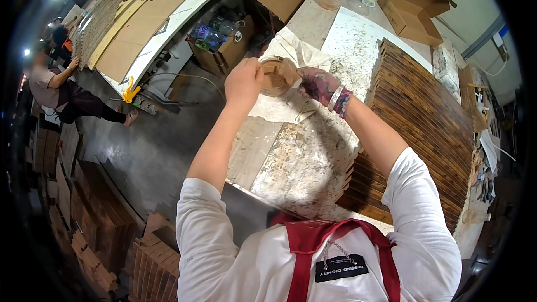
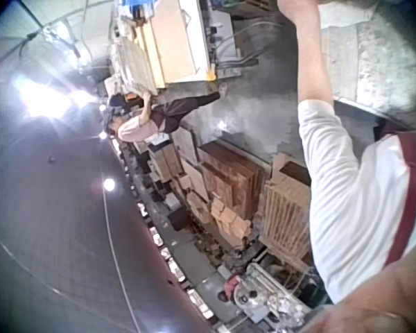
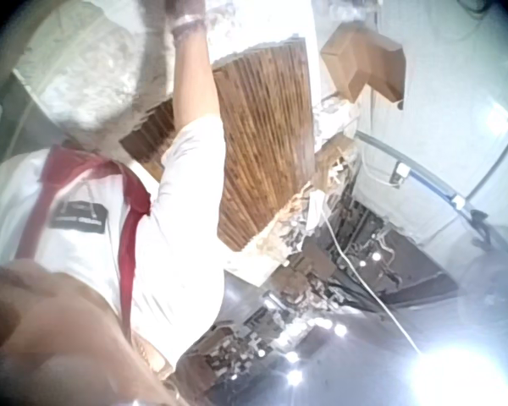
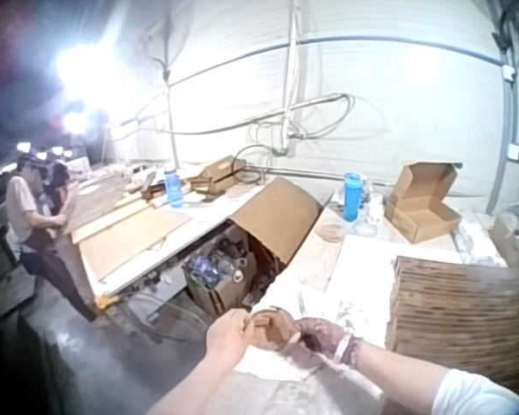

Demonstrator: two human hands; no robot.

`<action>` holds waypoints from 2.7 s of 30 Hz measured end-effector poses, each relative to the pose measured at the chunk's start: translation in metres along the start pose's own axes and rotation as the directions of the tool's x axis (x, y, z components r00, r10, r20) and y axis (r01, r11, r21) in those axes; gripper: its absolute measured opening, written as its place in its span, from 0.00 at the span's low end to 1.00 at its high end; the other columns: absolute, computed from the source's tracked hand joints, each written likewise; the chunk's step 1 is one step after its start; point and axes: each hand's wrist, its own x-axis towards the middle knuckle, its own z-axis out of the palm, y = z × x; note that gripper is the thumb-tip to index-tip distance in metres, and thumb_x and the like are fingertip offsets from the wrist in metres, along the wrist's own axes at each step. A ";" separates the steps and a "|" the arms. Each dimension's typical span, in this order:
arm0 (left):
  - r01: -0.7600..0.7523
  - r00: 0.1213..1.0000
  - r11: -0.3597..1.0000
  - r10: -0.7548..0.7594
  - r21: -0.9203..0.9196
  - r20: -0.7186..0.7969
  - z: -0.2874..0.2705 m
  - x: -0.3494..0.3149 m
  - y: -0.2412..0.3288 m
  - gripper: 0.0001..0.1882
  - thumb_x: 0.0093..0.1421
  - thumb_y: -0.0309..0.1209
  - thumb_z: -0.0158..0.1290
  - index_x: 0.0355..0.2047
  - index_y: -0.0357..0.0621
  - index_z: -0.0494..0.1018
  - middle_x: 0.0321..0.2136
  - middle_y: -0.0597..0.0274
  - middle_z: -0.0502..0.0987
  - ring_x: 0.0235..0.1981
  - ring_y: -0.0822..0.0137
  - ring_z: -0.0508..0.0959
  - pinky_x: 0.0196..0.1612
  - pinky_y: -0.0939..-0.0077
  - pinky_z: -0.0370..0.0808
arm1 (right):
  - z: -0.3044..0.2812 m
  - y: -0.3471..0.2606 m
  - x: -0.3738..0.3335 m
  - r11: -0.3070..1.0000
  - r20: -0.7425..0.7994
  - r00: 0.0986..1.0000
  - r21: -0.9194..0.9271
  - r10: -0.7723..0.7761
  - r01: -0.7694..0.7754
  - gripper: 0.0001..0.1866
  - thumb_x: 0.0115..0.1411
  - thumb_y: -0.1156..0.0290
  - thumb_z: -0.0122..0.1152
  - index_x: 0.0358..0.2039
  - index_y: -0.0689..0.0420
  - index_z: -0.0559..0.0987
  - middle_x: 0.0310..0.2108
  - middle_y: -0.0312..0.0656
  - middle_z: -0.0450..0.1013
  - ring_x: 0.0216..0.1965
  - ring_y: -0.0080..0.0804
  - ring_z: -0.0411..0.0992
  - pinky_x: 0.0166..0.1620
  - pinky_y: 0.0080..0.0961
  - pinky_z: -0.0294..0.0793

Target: The person applies a liquid from a bottle onto a cloth and wipes it across a large wooden panel, coating the surface thoroughly. The person turns the panel over and continues to wipe the other side.

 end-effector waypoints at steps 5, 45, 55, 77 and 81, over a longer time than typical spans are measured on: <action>0.354 0.932 0.911 -0.326 -0.213 0.158 -0.005 -0.003 -0.007 0.08 0.57 0.30 0.55 0.27 0.37 0.72 0.22 0.54 0.76 0.24 0.56 0.77 0.31 0.65 0.72 | 0.018 -0.008 0.002 0.863 -0.156 0.941 -0.465 -0.301 0.199 0.24 0.61 0.51 0.60 0.48 0.57 0.76 0.36 0.39 0.75 0.34 0.27 0.74 0.37 0.25 0.73; 0.402 0.912 0.859 -0.408 -0.318 0.053 -0.005 -0.001 -0.008 0.06 0.59 0.28 0.54 0.29 0.38 0.71 0.25 0.53 0.76 0.25 0.58 0.76 0.31 0.64 0.70 | 0.010 -0.003 0.001 0.951 -0.017 0.996 0.298 0.089 -0.080 0.09 0.61 0.63 0.60 0.37 0.54 0.77 0.23 0.36 0.73 0.21 0.27 0.70 0.22 0.22 0.68; 0.531 0.628 -0.008 -0.667 -0.847 0.401 0.014 -0.026 -0.020 0.07 0.64 0.31 0.53 0.29 0.47 0.68 0.22 0.74 0.65 0.21 0.80 0.62 0.23 0.84 0.58 | 0.024 -0.007 0.007 0.930 -0.119 0.981 0.355 0.151 -0.100 0.08 0.69 0.62 0.48 0.43 0.48 0.73 0.24 0.36 0.73 0.19 0.26 0.69 0.23 0.24 0.66; 0.395 0.659 -0.075 -0.671 -0.915 0.340 0.061 -0.052 0.018 0.09 0.65 0.29 0.52 0.27 0.48 0.66 0.20 0.73 0.64 0.21 0.79 0.61 0.25 0.81 0.57 | 0.044 0.001 0.001 0.789 -0.029 0.976 0.595 0.214 -0.156 0.09 0.63 0.67 0.54 0.41 0.54 0.76 0.29 0.41 0.74 0.23 0.30 0.70 0.19 0.24 0.67; 0.420 0.693 0.248 -0.709 -0.873 0.132 0.063 -0.045 0.003 0.08 0.64 0.30 0.53 0.29 0.43 0.68 0.19 0.72 0.66 0.21 0.79 0.63 0.25 0.81 0.60 | 0.047 -0.006 -0.017 0.781 0.035 0.975 0.591 0.221 -0.199 0.10 0.67 0.64 0.49 0.41 0.54 0.76 0.28 0.39 0.74 0.24 0.29 0.72 0.24 0.25 0.72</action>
